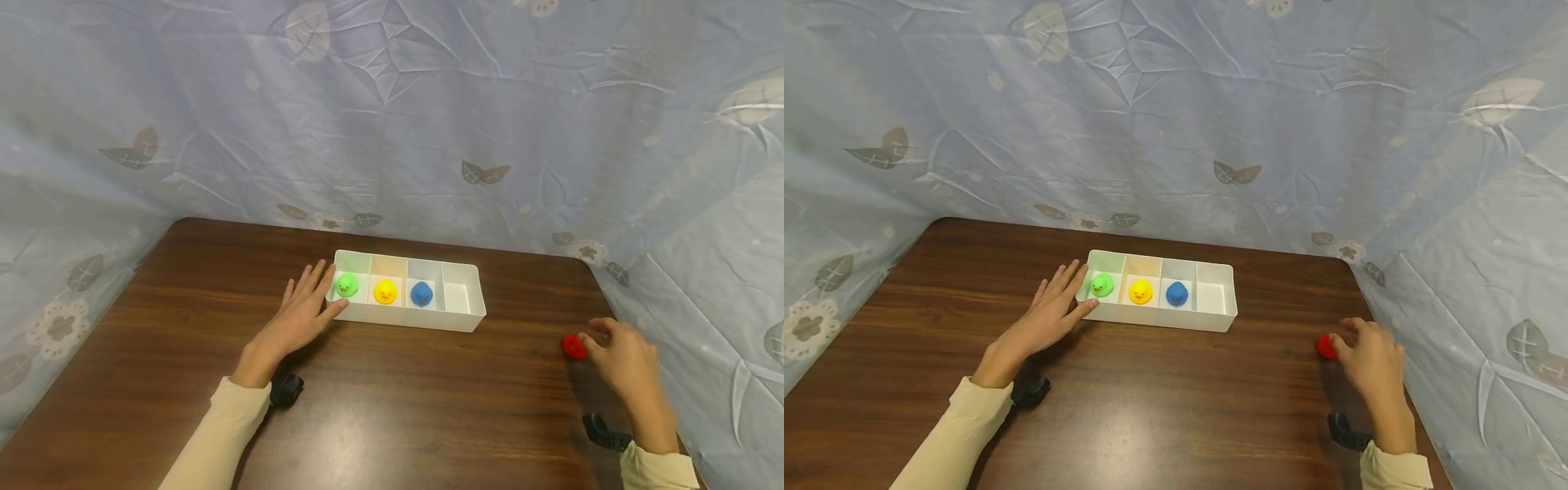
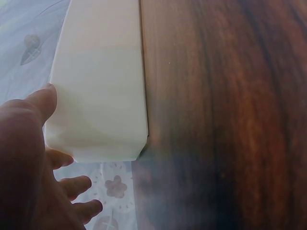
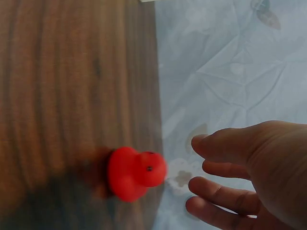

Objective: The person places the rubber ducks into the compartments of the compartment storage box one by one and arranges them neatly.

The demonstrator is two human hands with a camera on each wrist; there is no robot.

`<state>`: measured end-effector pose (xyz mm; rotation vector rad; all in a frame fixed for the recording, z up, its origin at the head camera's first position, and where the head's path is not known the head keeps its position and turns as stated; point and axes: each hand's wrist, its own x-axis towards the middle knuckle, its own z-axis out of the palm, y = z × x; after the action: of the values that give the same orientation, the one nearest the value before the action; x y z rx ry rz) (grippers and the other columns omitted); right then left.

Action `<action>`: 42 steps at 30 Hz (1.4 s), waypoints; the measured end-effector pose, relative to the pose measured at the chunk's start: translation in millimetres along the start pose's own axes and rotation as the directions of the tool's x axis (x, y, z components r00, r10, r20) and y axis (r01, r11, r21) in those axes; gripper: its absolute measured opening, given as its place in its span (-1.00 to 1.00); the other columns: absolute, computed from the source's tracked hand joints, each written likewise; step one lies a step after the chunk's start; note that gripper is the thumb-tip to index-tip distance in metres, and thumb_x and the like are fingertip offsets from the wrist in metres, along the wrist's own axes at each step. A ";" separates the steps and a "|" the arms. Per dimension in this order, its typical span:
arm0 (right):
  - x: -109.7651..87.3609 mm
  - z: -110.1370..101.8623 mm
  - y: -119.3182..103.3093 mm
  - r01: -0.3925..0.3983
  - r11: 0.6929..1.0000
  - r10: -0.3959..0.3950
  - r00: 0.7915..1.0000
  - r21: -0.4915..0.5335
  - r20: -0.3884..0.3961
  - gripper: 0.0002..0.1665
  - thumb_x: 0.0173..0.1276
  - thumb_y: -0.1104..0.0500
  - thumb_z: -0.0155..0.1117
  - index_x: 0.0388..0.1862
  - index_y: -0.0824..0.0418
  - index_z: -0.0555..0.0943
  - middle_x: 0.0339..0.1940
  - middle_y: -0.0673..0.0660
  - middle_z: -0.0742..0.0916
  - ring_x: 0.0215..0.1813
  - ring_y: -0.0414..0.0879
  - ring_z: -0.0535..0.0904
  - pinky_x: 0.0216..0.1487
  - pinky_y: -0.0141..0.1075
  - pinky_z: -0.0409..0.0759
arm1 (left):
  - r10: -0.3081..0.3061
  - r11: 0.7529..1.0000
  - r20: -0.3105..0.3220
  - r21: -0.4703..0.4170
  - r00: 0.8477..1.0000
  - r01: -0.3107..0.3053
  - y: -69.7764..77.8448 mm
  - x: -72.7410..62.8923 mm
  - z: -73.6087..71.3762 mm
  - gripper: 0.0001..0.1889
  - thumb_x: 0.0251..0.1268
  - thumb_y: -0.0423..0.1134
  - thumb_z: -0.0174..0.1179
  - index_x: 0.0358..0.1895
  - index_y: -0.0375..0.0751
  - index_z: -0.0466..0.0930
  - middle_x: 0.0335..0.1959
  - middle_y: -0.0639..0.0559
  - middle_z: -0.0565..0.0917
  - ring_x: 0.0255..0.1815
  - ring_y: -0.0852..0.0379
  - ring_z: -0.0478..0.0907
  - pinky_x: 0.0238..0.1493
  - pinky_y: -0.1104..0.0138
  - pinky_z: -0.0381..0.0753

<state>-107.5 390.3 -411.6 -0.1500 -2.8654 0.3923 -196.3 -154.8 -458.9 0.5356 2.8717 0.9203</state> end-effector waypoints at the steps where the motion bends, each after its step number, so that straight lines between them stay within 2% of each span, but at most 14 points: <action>1: -1.6 1.9 1.2 -0.003 1.000 0.003 1.000 -0.004 0.007 -0.53 0.46 0.09 0.43 0.16 0.40 0.68 0.00 0.53 0.77 -0.01 0.52 0.67 -0.15 0.29 0.39 | 0.002 1.000 0.000 0.000 1.000 -0.002 0.1 0.5 0.2 -0.09 0.68 0.32 -0.10 0.79 -0.10 -0.23 0.82 -0.20 -0.27 0.83 -0.34 -0.34 0.69 -0.43 -0.33; 5: -5.0 9.8 5.9 0.000 1.000 0.000 1.000 -0.024 0.013 -0.52 0.42 0.09 0.47 0.15 0.41 0.68 -0.03 0.53 0.77 -0.06 0.50 0.68 -0.22 0.28 0.45 | 0.006 1.000 -0.002 -0.007 1.000 -0.006 1.3 1.3 0.3 -0.09 0.69 0.32 -0.10 0.79 -0.11 -0.22 0.82 -0.21 -0.27 0.83 -0.35 -0.34 0.69 -0.43 -0.34; 12: -4.8 17.3 10.4 -0.051 0.998 0.055 0.989 -0.032 0.136 -0.43 0.50 0.01 0.39 0.23 0.44 0.61 0.08 0.59 0.72 0.05 0.59 0.64 -0.21 0.29 0.48 | 0.000 1.000 0.000 0.000 1.000 0.000 2.1 0.8 0.0 -0.09 0.69 0.30 -0.09 0.79 -0.10 -0.23 0.82 -0.20 -0.27 0.83 -0.34 -0.34 0.69 -0.43 -0.32; 29: -2.1 25.1 11.2 -0.080 0.997 0.081 0.980 -0.014 0.184 -0.45 0.54 0.00 0.38 0.24 0.42 0.61 0.04 0.58 0.69 0.04 0.56 0.65 -0.13 0.32 0.49 | 0.001 1.000 -0.001 0.000 1.000 -0.001 0.2 -0.8 -0.3 -0.09 0.69 0.30 -0.08 0.79 -0.11 -0.22 0.82 -0.22 -0.27 0.83 -0.35 -0.33 0.69 -0.43 -0.31; 34: -0.4 26.5 8.6 -0.061 0.998 0.062 0.985 -0.013 0.162 -0.45 0.52 0.00 0.41 0.21 0.44 0.63 0.00 0.58 0.71 0.01 0.52 0.67 -0.16 0.30 0.51 | 0.000 1.000 -0.004 0.003 1.000 0.000 -0.5 -0.7 -0.1 -0.09 0.69 0.30 -0.08 0.79 -0.12 -0.21 0.82 -0.22 -0.26 0.83 -0.35 -0.33 0.69 -0.43 -0.30; 42: 9.4 26.2 -6.4 0.040 0.999 -0.039 0.995 -0.005 0.094 -0.51 0.47 0.06 0.46 0.14 0.42 0.68 -0.01 0.58 0.72 -0.06 0.50 0.69 -0.23 0.31 0.56 | 0.001 1.000 -0.006 0.006 1.000 -0.001 0.0 -0.5 -0.7 -0.09 0.69 0.30 -0.09 0.79 -0.11 -0.22 0.82 -0.22 -0.26 0.83 -0.35 -0.32 0.70 -0.43 -0.30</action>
<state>-123.7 378.9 -432.2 -0.0784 -2.9571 0.3919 -196.0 -155.4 -458.4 0.5350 2.8813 0.9149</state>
